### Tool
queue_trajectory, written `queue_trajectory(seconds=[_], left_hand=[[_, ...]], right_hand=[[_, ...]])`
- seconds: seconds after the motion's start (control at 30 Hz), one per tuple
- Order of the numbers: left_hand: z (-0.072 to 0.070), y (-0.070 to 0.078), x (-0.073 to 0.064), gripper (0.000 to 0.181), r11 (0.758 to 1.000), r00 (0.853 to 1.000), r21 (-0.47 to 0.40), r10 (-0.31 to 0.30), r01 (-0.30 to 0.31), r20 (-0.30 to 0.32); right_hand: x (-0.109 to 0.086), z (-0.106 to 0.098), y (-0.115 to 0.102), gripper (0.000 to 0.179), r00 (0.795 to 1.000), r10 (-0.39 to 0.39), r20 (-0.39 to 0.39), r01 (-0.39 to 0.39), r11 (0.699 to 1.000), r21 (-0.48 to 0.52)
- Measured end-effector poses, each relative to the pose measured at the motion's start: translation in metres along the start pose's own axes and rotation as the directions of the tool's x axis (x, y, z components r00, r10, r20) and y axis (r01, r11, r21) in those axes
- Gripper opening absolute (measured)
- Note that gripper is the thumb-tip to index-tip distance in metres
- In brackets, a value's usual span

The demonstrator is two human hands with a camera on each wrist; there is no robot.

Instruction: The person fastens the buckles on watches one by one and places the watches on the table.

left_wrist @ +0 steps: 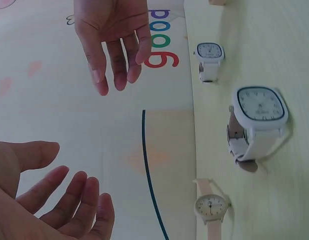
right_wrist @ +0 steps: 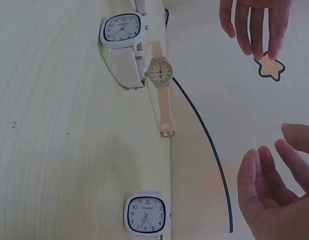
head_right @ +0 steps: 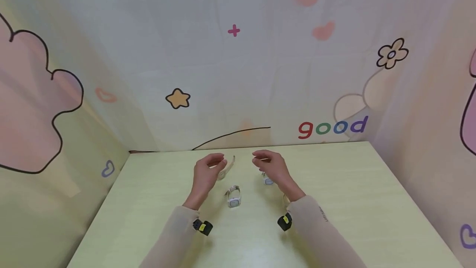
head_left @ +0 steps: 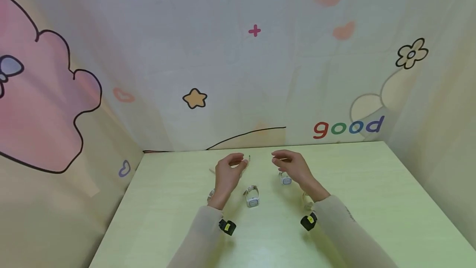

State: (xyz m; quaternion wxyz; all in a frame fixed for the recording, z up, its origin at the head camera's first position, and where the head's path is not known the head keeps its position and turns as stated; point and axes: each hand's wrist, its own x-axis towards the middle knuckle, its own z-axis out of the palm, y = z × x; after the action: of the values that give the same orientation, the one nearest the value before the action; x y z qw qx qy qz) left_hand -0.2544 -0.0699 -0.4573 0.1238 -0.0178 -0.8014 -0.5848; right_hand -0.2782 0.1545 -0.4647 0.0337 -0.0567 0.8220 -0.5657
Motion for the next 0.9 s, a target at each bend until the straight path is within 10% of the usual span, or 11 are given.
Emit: queue_trajectory(seconds=[0.9], left_hand=[[-0.057, -0.055, 0.009, 0.029, 0.972, 0.993, 0.232, 0.015, -0.043, 0.12]], right_hand=[[0.03, 0.039, 0.002, 0.03, 0.976, -0.188, 0.112, 0.208, 0.956, -0.206]])
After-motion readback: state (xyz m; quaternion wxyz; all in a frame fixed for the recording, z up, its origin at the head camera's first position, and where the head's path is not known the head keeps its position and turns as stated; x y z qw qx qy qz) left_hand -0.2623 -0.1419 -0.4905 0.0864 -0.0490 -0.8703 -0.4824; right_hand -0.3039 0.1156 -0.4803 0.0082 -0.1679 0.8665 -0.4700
